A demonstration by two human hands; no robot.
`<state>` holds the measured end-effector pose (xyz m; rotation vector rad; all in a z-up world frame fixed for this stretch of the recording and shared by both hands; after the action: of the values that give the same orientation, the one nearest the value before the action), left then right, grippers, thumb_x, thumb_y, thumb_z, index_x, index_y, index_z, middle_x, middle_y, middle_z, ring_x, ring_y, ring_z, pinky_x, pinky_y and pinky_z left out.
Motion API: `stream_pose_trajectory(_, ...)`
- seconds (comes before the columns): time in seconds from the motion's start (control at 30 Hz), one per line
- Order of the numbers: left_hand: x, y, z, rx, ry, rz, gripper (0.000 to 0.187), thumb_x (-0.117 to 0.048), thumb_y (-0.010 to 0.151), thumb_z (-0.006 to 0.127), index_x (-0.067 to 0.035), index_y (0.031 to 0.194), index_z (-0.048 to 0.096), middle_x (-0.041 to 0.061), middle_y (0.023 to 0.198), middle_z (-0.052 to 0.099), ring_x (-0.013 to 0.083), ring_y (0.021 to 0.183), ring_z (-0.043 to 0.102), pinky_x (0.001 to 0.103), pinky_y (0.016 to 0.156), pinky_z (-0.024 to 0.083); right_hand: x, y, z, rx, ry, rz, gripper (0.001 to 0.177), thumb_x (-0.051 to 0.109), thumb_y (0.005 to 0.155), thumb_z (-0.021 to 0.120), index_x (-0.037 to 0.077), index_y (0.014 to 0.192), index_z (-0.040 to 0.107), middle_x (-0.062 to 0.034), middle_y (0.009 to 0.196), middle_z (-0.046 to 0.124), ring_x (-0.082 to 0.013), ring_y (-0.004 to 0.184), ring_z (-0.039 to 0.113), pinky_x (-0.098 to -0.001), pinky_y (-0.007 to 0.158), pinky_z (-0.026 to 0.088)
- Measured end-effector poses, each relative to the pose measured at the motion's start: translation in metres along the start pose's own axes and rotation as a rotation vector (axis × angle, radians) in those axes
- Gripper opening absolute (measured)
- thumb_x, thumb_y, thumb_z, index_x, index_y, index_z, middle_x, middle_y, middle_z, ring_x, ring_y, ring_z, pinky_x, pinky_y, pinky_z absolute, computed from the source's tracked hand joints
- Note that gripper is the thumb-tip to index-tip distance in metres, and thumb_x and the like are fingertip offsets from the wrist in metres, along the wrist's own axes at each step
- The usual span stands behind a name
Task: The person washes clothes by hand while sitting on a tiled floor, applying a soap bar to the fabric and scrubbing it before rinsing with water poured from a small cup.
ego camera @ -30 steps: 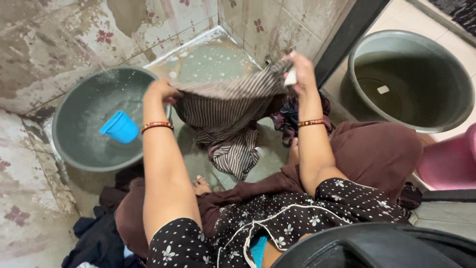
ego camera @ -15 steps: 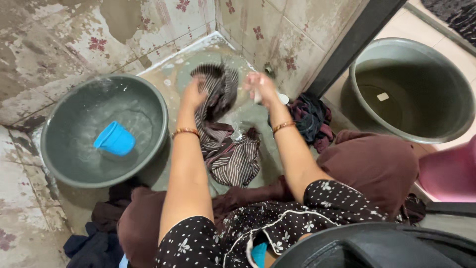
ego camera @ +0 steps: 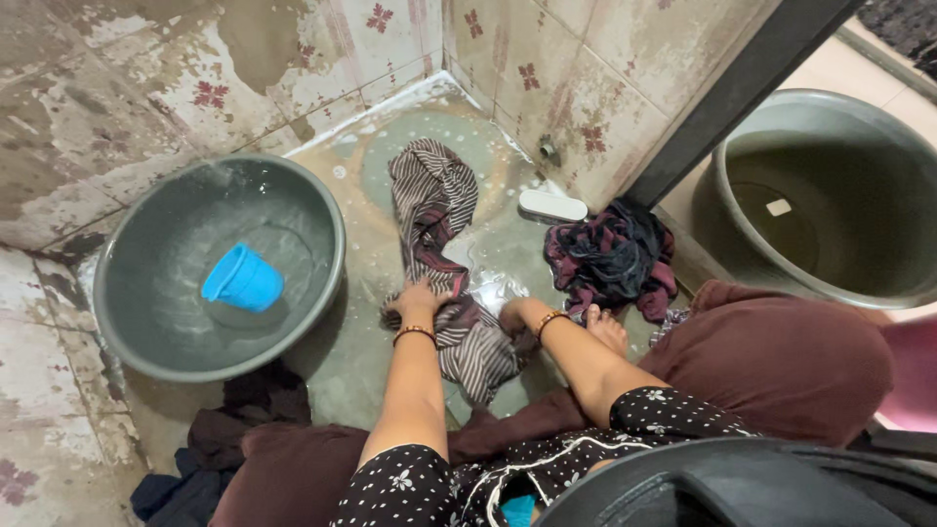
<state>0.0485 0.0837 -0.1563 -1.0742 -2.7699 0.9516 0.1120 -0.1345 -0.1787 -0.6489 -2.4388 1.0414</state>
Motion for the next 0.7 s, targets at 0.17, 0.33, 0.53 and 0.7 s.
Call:
stream_pose_trajectory(0.17, 0.003, 0.026, -0.056, -0.304, 0.071, 0.139, 0.033, -0.038, 0.104, 0.052, -0.028, 0.133, 0.062, 0.016, 0.149, 0.046, 0.0431, 0.124, 0.059, 0.073, 0.1, 0.042, -0.001, -0.012, 0.018, 0.004, 0.002, 0.042, 0.031, 0.021, 0.086, 0.066, 0.012, 0.114, 0.075, -0.0168, 0.119, 0.072, -0.0346, 0.11, 0.069, -0.0465, 0.092, 0.056)
stream_pose_trajectory(0.33, 0.047, -0.001, -0.19, -0.976, -0.748, 0.127, 0.027, -0.03, 0.106, 0.056, -0.01, 0.121, 0.065, 0.018, 0.12, 0.062, 0.0419, 0.109, 0.064, 0.052, 0.092, 0.051, 0.001, -0.01, 0.024, -0.016, -0.005, 0.064, 0.031, 0.021, 0.088, 0.064, 0.012, 0.115, 0.075, -0.0163, 0.122, 0.072, -0.0338, 0.113, 0.069, -0.046, 0.093, 0.056)
stream_pose_trajectory(0.53, 0.053, -0.068, -0.256, -1.366, -0.807, 0.367, 0.044, -0.008, 0.084, 0.06, -0.001, 0.126, 0.055, 0.024, 0.116, 0.06, 0.0455, 0.107, 0.06, 0.052, 0.088, 0.049, 0.004, -0.009, 0.032, -0.016, -0.033, 0.08, 0.031, 0.021, 0.091, 0.062, 0.012, 0.117, 0.075, -0.0158, 0.125, 0.072, -0.0329, 0.115, 0.068, -0.0454, 0.093, 0.056)
stream_pose_trajectory(0.7, 0.024, 0.025, -0.129, -0.597, -0.725, 0.216, 0.038, -0.024, 0.084, 0.072, -0.011, 0.118, 0.062, 0.018, 0.111, 0.071, 0.0389, 0.107, 0.067, 0.05, 0.093, 0.052, 0.012, -0.003, 0.029, -0.046, -0.084, 0.119, 0.031, 0.021, 0.093, 0.06, 0.012, 0.118, 0.075, -0.0153, 0.127, 0.071, -0.0321, 0.118, 0.068, -0.0448, 0.094, 0.056)
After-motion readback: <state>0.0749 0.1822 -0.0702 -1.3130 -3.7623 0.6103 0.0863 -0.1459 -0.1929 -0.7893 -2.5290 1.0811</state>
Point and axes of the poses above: each hand's wrist, its own y-axis towards the middle knuckle, its own z-axis out of the palm, x = y × z, the point moved 10 cm from there along y, towards the middle knuckle
